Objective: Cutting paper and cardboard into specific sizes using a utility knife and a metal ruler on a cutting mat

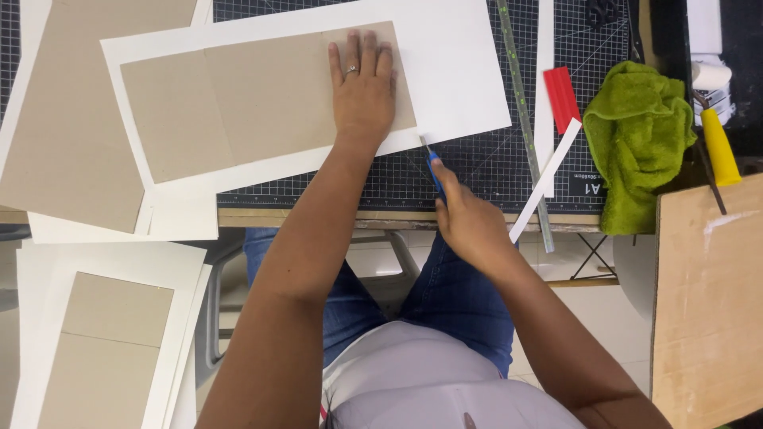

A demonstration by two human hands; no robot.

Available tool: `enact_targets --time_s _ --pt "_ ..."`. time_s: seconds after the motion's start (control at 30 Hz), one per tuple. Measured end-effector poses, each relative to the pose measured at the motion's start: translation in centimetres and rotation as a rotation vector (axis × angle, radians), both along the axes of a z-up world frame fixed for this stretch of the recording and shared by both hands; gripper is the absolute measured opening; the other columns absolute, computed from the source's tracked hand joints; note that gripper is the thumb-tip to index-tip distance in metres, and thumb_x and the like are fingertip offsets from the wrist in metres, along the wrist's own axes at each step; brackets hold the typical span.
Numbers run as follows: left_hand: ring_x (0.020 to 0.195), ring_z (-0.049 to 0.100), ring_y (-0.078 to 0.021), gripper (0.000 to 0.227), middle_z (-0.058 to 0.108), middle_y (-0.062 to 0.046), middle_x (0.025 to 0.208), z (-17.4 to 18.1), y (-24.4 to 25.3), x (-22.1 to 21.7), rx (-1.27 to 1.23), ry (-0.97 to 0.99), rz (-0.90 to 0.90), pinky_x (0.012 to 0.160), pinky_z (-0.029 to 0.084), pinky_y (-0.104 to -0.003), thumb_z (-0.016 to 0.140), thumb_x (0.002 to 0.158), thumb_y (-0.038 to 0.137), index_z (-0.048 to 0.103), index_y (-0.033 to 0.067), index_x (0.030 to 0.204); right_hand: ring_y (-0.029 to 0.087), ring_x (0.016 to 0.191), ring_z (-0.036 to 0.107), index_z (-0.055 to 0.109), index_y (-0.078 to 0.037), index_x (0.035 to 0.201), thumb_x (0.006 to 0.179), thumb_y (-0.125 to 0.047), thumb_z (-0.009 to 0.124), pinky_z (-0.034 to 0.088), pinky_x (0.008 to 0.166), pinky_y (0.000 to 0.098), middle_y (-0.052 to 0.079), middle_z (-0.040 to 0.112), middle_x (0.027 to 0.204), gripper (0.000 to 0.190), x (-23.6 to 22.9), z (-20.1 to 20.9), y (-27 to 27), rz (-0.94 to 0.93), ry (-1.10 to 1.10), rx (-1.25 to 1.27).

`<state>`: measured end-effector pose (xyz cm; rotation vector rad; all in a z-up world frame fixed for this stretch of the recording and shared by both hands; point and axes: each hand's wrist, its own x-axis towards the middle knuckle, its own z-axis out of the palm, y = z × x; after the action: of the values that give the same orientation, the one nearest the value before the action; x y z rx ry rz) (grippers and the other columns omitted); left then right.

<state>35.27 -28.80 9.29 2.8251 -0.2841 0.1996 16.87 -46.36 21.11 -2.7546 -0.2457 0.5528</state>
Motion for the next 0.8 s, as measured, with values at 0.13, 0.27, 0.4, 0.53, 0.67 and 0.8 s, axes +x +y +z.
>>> enact_targets --time_s 0.13,0.27,0.4,0.53,0.67,0.8 --pt "0.156 0.010 -0.0391 0.053 0.022 -0.014 0.169 1.1 0.1 -0.2 0.028 0.094 -0.003 0.125 -0.006 -0.061 0.028 0.112 0.035 0.036 0.0092 0.158 0.047 0.086 0.069 0.016 -0.029 0.162 0.103 -0.030 0.043 0.051 0.059 0.0596 0.019 0.061 0.138 0.065 -2.6 0.1 -1.0 -0.052 0.093 -0.085" --pt "0.153 0.018 -0.0416 0.047 0.029 -0.020 0.164 0.6 0.6 -0.8 -0.055 -0.054 -0.034 0.125 0.004 -0.062 0.038 0.111 0.030 0.046 0.0049 0.151 0.044 0.075 0.070 0.021 -0.033 0.160 0.100 -0.034 0.047 0.048 0.058 0.0548 0.018 0.069 0.114 0.065 -2.6 3.5 -1.6 -0.097 0.172 -0.067" --pt "0.153 0.031 -0.0403 0.023 0.034 -0.020 0.160 3.6 1.1 -5.1 -0.524 -0.284 -0.052 0.127 0.017 -0.064 0.060 0.107 0.018 0.065 0.0125 0.129 0.039 0.081 0.075 0.009 -0.029 0.166 0.089 -0.057 0.056 0.056 0.072 0.0492 0.012 0.070 0.121 0.094 1.8 8.5 -0.6 -0.230 0.171 0.063" --pt "0.150 0.035 -0.0341 0.031 0.037 -0.010 0.152 7.3 1.9 -15.6 -0.945 -0.101 0.065 0.125 0.032 -0.054 0.056 0.110 0.027 0.055 0.0210 0.140 0.048 0.093 0.072 0.060 -0.008 0.128 0.093 -0.033 0.077 0.055 0.077 0.0562 0.022 0.074 0.095 0.046 10.7 2.2 -0.4 -0.001 -0.342 0.132" --pt "0.135 0.047 -0.0357 0.036 0.046 -0.017 0.135 7.6 3.2 -24.8 -1.535 0.175 0.354 0.114 0.041 -0.050 0.057 0.104 0.012 0.052 0.0072 0.139 0.044 0.112 0.065 0.053 -0.008 0.134 0.094 -0.018 0.075 0.052 0.093 0.0574 0.020 0.066 0.120 0.046 20.3 -1.7 4.3 0.155 -0.423 0.256" --pt "0.126 0.057 -0.0263 0.045 0.052 -0.010 0.130 8.4 4.8 -29.6 -1.827 0.389 0.824 0.104 0.047 -0.040 0.063 0.096 0.006 0.048 0.0071 0.139 0.039 0.133 0.056 0.042 -0.016 0.151 0.099 -0.024 0.069 0.045 0.109 0.0587 0.016 0.058 0.146 0.060 24.6 -3.5 6.4 0.250 -0.267 0.160"
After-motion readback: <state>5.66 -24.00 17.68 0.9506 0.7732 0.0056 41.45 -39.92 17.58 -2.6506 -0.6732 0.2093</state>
